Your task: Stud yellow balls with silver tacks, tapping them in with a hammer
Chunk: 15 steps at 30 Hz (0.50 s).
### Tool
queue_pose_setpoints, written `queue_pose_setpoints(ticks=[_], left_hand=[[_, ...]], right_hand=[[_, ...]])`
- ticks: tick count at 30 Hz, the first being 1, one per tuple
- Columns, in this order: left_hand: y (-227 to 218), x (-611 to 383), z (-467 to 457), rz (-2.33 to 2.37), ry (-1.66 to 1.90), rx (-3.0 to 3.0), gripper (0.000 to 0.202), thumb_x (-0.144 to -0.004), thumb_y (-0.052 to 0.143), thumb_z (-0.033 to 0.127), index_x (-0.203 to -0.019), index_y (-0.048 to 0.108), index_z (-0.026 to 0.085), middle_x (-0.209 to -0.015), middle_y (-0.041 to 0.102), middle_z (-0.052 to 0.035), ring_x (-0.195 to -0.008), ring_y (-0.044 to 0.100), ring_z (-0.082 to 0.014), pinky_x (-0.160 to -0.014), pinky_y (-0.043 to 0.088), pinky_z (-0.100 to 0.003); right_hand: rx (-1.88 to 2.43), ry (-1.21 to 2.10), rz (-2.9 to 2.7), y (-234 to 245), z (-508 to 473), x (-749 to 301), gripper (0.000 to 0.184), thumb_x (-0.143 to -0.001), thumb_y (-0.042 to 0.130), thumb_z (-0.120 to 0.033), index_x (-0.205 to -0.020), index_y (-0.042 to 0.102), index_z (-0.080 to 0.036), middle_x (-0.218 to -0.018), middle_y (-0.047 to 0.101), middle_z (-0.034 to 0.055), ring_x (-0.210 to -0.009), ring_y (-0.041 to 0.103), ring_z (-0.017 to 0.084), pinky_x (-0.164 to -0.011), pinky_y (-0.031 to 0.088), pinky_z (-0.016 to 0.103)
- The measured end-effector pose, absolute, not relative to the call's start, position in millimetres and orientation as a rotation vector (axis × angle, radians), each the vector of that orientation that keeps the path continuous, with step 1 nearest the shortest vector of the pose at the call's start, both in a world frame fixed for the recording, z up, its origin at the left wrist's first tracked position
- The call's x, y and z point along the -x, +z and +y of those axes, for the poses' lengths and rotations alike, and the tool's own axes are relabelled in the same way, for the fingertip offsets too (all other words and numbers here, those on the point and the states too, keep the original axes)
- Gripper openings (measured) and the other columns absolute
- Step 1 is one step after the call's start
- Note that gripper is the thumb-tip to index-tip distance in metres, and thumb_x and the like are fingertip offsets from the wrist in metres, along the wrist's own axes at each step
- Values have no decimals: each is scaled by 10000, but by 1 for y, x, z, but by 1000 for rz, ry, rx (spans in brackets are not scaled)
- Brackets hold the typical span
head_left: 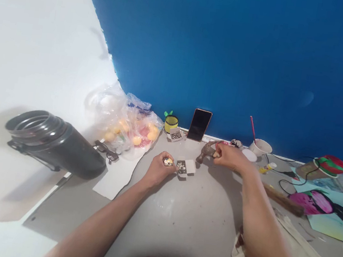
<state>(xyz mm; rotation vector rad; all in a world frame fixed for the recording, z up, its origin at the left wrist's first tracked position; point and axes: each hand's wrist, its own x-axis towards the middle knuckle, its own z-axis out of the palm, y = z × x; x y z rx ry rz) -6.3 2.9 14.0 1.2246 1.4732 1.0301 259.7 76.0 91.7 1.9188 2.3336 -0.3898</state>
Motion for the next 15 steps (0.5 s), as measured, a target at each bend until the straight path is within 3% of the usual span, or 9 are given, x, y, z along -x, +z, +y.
queue_pose_setpoints(ticks=[3, 6, 10, 15], left_hand=[[20, 6, 1, 1480, 1051, -1293, 210, -621, 749, 246, -751, 603, 171, -688, 606, 13, -613, 505, -112, -566, 376, -230], [22, 4, -1, 1471, 1053, -1315, 199, -620, 749, 249, -748, 620, 169, -641, 556, 33, -584, 459, -99, -548, 347, -222], [24, 0, -3, 1399, 1057, -1255, 217, -637, 731, 262, -782, 600, 166, -648, 558, 32, -577, 475, -97, -545, 358, -219], [27, -2, -5, 1401, 1027, -1192, 200, -625, 693, 221, -784, 584, 169, -619, 554, 36, -504, 456, -85, -504, 351, -222]], right_hand=[[-1973, -281, 2533, 115, 59, -252, 121, -740, 610, -231, -849, 648, -195, -773, 696, 66, -700, 601, 208, -581, 304, 293], [-1968, -280, 2684, 128, 39, -232, 147, -791, 605, -256, -903, 675, -193, -840, 724, 79, -740, 616, 218, -617, 336, 293], [-1701, -392, 2882, 122, 21, -201, 184, -881, 580, -270, -993, 708, -199, -941, 759, 81, -816, 652, 226, -680, 375, 294], [-1632, -300, 2989, 113, 17, -189, 235, -931, 559, -260, -1073, 742, -217, -1060, 768, 92, -962, 671, 261, -761, 416, 317]])
